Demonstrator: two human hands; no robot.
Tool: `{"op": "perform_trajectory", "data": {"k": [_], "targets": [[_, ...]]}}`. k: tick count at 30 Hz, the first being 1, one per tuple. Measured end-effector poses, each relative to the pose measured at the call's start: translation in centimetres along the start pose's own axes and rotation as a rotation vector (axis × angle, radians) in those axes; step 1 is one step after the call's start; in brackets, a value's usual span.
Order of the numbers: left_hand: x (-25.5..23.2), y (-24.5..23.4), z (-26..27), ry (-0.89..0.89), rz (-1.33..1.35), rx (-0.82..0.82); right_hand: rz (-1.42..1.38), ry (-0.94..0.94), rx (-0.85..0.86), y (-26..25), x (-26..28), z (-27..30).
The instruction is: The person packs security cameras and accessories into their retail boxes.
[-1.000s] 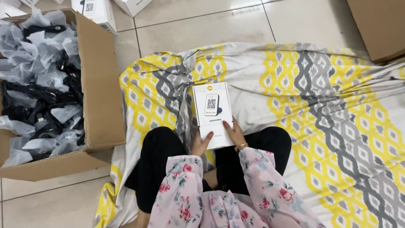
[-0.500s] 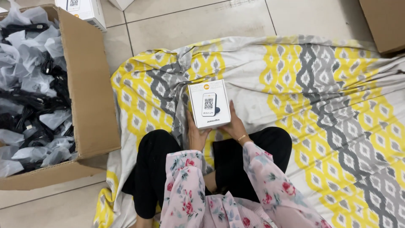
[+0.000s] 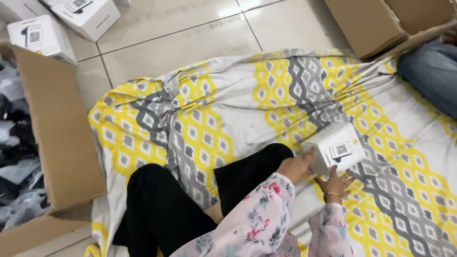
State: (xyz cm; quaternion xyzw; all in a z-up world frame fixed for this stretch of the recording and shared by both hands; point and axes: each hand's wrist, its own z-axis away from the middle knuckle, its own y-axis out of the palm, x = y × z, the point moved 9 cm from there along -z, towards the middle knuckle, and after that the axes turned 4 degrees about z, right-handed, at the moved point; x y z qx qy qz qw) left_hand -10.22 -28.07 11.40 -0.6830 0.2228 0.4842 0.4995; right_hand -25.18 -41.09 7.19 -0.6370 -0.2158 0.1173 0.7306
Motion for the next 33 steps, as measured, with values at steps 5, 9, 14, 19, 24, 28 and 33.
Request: {"op": "perform_trajectory", "data": {"k": [5,9,14,19,24,28,33], "targets": [[2.7,-11.9,11.1,-0.033,0.026,-0.245,0.218,-0.082,-0.031,6.4,7.2,-0.8],[8.6,-29.7,34.3,-0.271,-0.106,-1.12,-0.323,-0.965,-0.056,5.7,34.0,11.9],[12.0,-37.1,71.3,-0.734,-0.677,-1.873,-0.541,-1.579,0.467,6.6,51.7,41.7],[24.0,-45.4,93.0,-1.448,-0.751,-1.509,-0.301,-1.976,0.96,12.2,56.4,64.0],[30.2,-52.4,100.2,-1.517,-0.663,-1.365,-0.265,-1.93,1.034,20.0,60.2,70.1],[32.9,-49.9,97.7,-1.599,-0.584,-1.31,-0.346,-1.826,1.032,26.1,61.2,69.2],[20.6,-43.5,88.3,-1.714,-0.542,-1.354,-0.274,-1.234,1.285,32.0,57.7,66.8]]}}
